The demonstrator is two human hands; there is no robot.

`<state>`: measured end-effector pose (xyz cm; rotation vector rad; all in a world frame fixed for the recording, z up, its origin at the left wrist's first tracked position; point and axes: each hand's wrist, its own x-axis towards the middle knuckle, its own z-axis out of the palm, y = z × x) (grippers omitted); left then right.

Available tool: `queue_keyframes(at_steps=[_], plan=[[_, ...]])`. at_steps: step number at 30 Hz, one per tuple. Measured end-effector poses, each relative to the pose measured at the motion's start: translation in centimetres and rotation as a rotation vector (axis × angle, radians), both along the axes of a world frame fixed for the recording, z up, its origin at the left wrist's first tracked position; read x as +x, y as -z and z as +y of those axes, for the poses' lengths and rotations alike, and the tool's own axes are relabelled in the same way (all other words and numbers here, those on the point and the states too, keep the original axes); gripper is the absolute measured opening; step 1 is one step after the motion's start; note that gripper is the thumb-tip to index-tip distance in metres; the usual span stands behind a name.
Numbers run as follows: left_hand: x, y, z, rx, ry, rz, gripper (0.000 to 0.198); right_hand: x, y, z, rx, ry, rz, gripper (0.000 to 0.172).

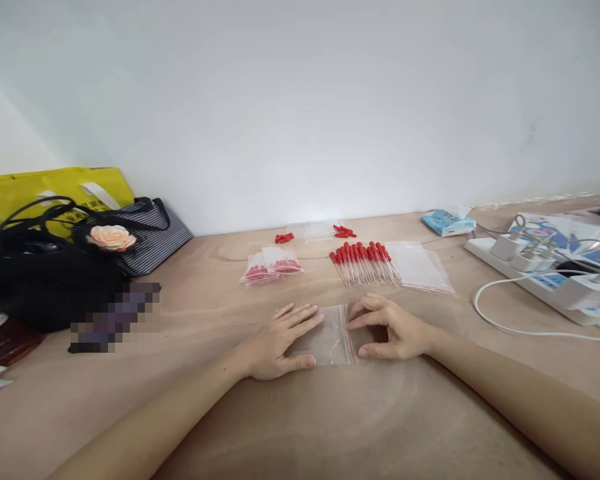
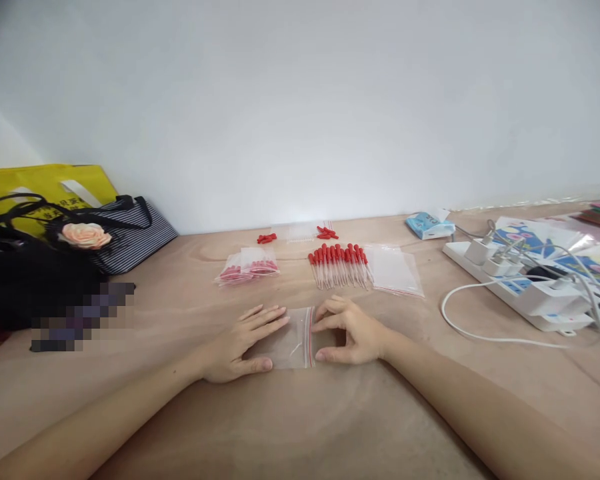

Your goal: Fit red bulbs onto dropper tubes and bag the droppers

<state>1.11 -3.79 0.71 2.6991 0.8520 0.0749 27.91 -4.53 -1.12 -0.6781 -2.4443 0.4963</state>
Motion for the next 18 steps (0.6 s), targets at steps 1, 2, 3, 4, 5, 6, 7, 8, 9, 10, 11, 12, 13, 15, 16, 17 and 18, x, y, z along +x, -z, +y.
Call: queue_keyframes(at_steps=[1,2,3,4,5,6,7,8,9,10,11,12,13,15,16,17,18], plan=[[0.0,0.0,0.0,0.0,-0.005,0.004,0.062,-0.1,-0.1,-0.1,0.013,-0.014,-0.013,0.039],[0.0,0.0,0.0,-0.001,-0.01,0.01,0.063,-0.2,-0.2,-0.2,0.024,-0.029,-0.029,0.039],[0.0,0.0,0.0,-0.001,-0.016,0.013,0.063,-0.4,-0.3,-0.3,0.032,-0.045,-0.045,0.039],[0.0,0.0,-0.1,0.0,-0.022,0.011,0.063,-0.5,-0.3,-0.4,0.037,-0.062,-0.059,0.04],[0.0,0.0,-0.1,0.0,-0.027,0.007,0.063,-0.6,-0.4,-0.5,0.037,-0.08,-0.069,0.041],[0.1,0.0,-0.1,0.0,-0.031,0.001,0.063,-0.8,-0.4,-0.6,0.035,-0.096,-0.074,0.044],[0.1,0.0,-0.1,0.0,-0.033,-0.006,0.063,-0.9,-0.3,-0.7,0.033,-0.112,-0.078,0.047],[0.0,0.0,-0.1,0.001,-0.033,-0.009,0.063,-0.9,-0.3,-0.8,0.032,-0.126,-0.083,0.05],[0.0,0.0,-0.1,0.001,-0.033,-0.008,0.063,-1.0,-0.3,-0.9,0.032,-0.138,-0.096,0.054],[0.0,0.1,-0.1,0.001,-0.033,-0.006,0.063,-1.1,-0.2,-0.9,0.035,-0.147,-0.116,0.056],[0.0,0.1,-0.1,0.002,-0.035,-0.002,0.064,-1.1,-0.2,-0.9,0.04,-0.151,-0.139,0.058],[0.0,0.1,-0.1,0.002,-0.038,0.0,0.064,-1.1,-0.2,-0.9,0.047,-0.152,-0.161,0.058],[0.0,0.2,-0.1,0.002,-0.042,-0.002,0.064,-1.2,-0.3,-0.9,0.055,-0.15,-0.179,0.057],[0.0,0.1,-0.1,0.002,-0.056,-0.015,0.064,-1.1,-0.3,-0.9,0.061,-0.142,-0.195,0.054],[0.0,0.1,-0.1,0.0,-0.066,-0.025,0.063,-1.1,-0.4,-0.9,0.056,-0.136,-0.194,0.052],[-0.1,0.1,-0.1,-0.003,-0.082,-0.039,0.062,-1.0,-0.4,-0.8,0.045,-0.129,-0.187,0.051],[-0.2,0.0,-0.1,-0.007,-0.104,-0.053,0.06,-1.0,-0.4,-0.8,0.03,-0.124,-0.171,0.051]])
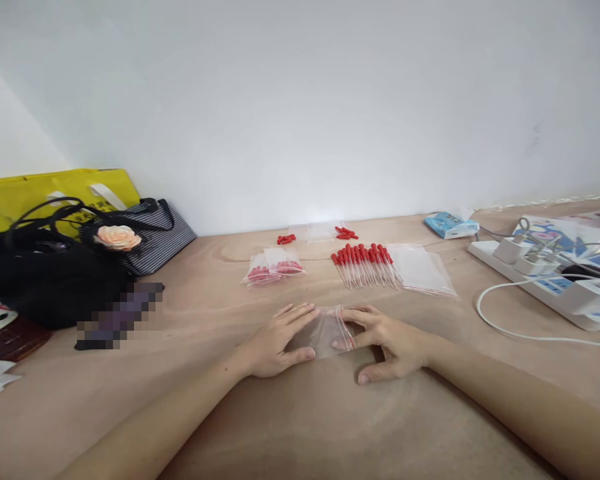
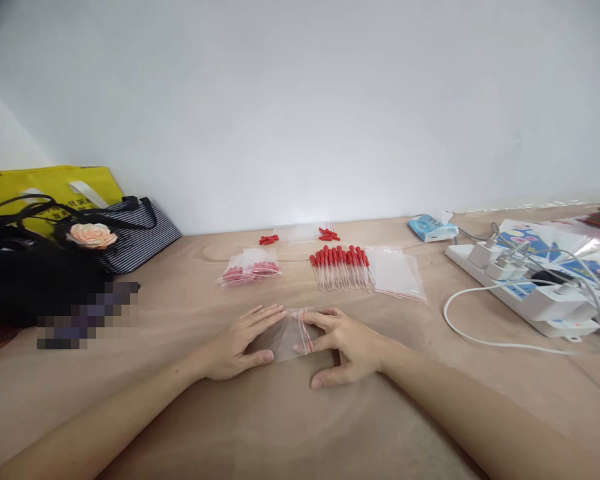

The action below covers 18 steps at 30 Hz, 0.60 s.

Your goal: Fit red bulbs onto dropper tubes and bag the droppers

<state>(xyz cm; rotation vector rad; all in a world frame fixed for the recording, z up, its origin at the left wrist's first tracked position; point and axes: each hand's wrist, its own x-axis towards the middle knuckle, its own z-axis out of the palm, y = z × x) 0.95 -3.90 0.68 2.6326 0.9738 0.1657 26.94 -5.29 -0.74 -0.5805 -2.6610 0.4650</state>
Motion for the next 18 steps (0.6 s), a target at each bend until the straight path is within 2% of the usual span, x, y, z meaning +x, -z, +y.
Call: queue_keyframes(at_steps=[7,15,18], plan=[[-0.7,-0.1,0.3,-0.055,-0.121,-0.026,0.057,0.4,0.3,0.7,-0.167,-0.024,0.175,0.047],[-0.8,0.2,0.9,-0.052,-0.016,-0.047,0.05,0.9,0.6,1.0,-0.217,0.015,0.203,0.039],[-1.0,0.2,1.0,-0.052,-0.01,-0.039,0.048,1.0,0.4,0.8,-0.238,0.071,0.229,0.03]])
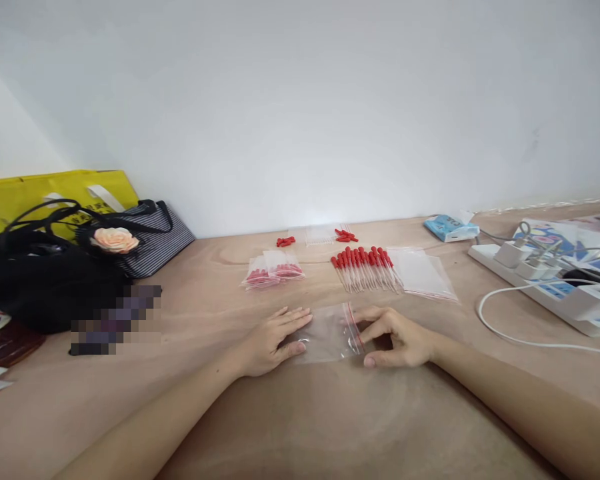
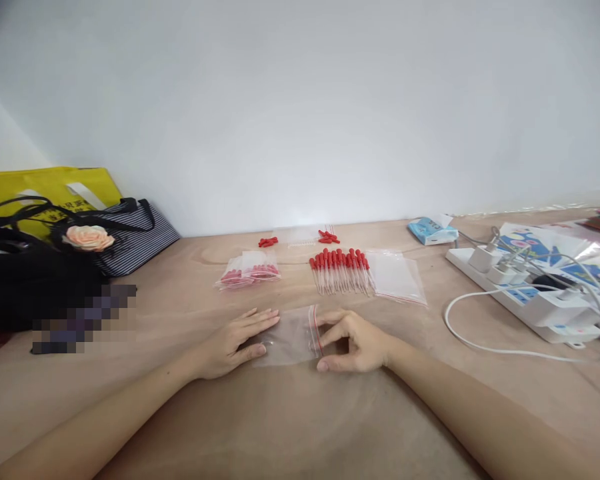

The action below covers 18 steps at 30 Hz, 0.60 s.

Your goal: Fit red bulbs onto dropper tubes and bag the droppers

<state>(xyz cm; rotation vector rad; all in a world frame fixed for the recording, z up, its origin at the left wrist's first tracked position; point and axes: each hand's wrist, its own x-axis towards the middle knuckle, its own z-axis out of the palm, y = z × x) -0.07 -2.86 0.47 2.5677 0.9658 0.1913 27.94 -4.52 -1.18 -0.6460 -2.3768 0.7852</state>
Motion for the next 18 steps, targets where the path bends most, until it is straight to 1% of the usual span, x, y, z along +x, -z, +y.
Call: queue_keyframes(at_steps=[2,3,5,7,8,9,11,14,18], plan=[[-0.1,0.0,0.0,0.004,-0.002,0.011,0.048,0.1,-0.2,0.2,-0.01,0.107,0.025,0.023],[-0.2,0.0,0.0,0.007,-0.003,0.015,0.047,0.2,-0.3,0.6,0.003,0.195,0.036,0.022],[-0.3,0.0,-0.1,0.008,-0.006,0.02,0.048,0.4,-0.4,2.1,0.059,0.423,0.047,0.023],[-0.3,0.0,-0.1,0.006,-0.011,0.018,0.048,0.6,-0.6,4.4,0.106,0.64,0.04,0.022],[-0.3,0.0,-0.1,0.004,-0.012,0.016,0.048,0.6,-0.7,5.7,0.108,0.714,0.021,0.022],[-0.3,0.0,-0.1,0.003,-0.011,0.013,0.047,0.6,-0.8,7.2,0.1,0.794,-0.004,0.022],[-0.3,0.0,-0.1,0.003,-0.008,0.007,0.047,0.5,-1.1,9.9,0.035,0.955,-0.075,0.024],[-0.3,0.0,-0.1,0.007,-0.008,0.008,0.047,-0.1,-1.3,13.0,0.017,1.057,-0.111,0.032],[-0.4,0.0,-0.1,0.008,-0.015,0.025,0.048,-0.8,-1.0,15.1,-0.019,1.147,-0.135,0.033]])
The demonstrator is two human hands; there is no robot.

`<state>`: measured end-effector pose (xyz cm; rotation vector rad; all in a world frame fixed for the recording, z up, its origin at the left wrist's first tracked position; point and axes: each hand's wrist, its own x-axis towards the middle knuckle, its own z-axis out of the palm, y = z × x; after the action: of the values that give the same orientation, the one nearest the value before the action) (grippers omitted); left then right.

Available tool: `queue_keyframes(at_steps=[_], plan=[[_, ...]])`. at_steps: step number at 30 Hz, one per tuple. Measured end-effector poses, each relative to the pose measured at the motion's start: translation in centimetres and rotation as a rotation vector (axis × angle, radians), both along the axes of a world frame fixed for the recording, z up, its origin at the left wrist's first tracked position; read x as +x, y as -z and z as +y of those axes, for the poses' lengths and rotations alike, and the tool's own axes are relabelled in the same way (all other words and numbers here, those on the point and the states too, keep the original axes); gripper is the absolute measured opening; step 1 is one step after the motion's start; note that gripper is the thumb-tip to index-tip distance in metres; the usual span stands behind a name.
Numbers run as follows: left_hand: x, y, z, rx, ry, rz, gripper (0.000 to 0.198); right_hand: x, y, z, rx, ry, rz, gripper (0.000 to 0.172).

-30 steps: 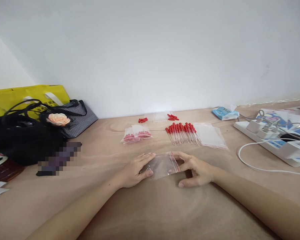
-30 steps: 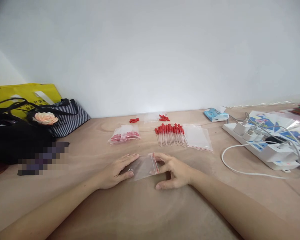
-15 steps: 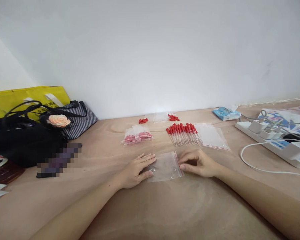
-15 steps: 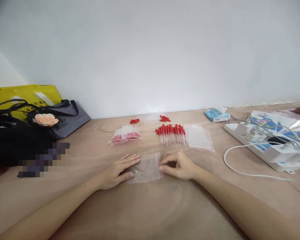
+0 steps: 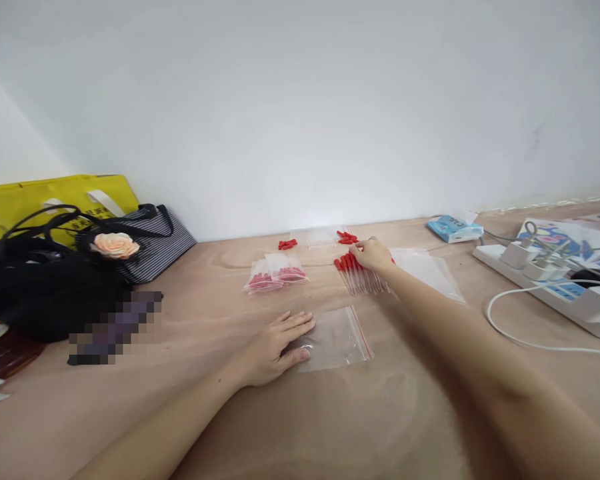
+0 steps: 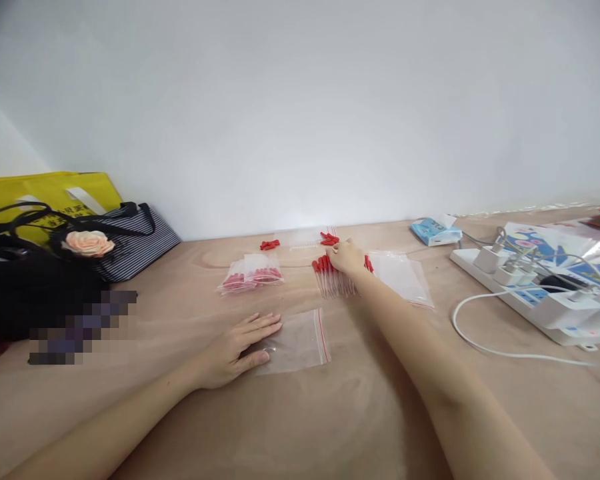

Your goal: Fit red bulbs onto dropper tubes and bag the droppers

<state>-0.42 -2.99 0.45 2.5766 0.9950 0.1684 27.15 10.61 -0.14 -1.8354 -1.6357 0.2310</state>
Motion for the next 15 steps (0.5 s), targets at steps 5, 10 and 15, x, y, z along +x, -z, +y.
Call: queue_keyframes(at_steps=[5,10,15], plan=[[-0.1,0.0,0.0,-0.007,-0.003,-0.002,0.049,-0.5,0.2,1.0,-0.03,0.027,0.063,0.021],[0.0,-0.1,0.0,-0.01,-0.01,-0.011,0.047,0.0,-1.5,0.6,-0.051,-0.033,0.224,0.022],[0.0,0.0,0.0,-0.001,-0.011,-0.022,0.047,1.9,-2.8,-3.4,-0.024,-0.136,0.451,0.029]])
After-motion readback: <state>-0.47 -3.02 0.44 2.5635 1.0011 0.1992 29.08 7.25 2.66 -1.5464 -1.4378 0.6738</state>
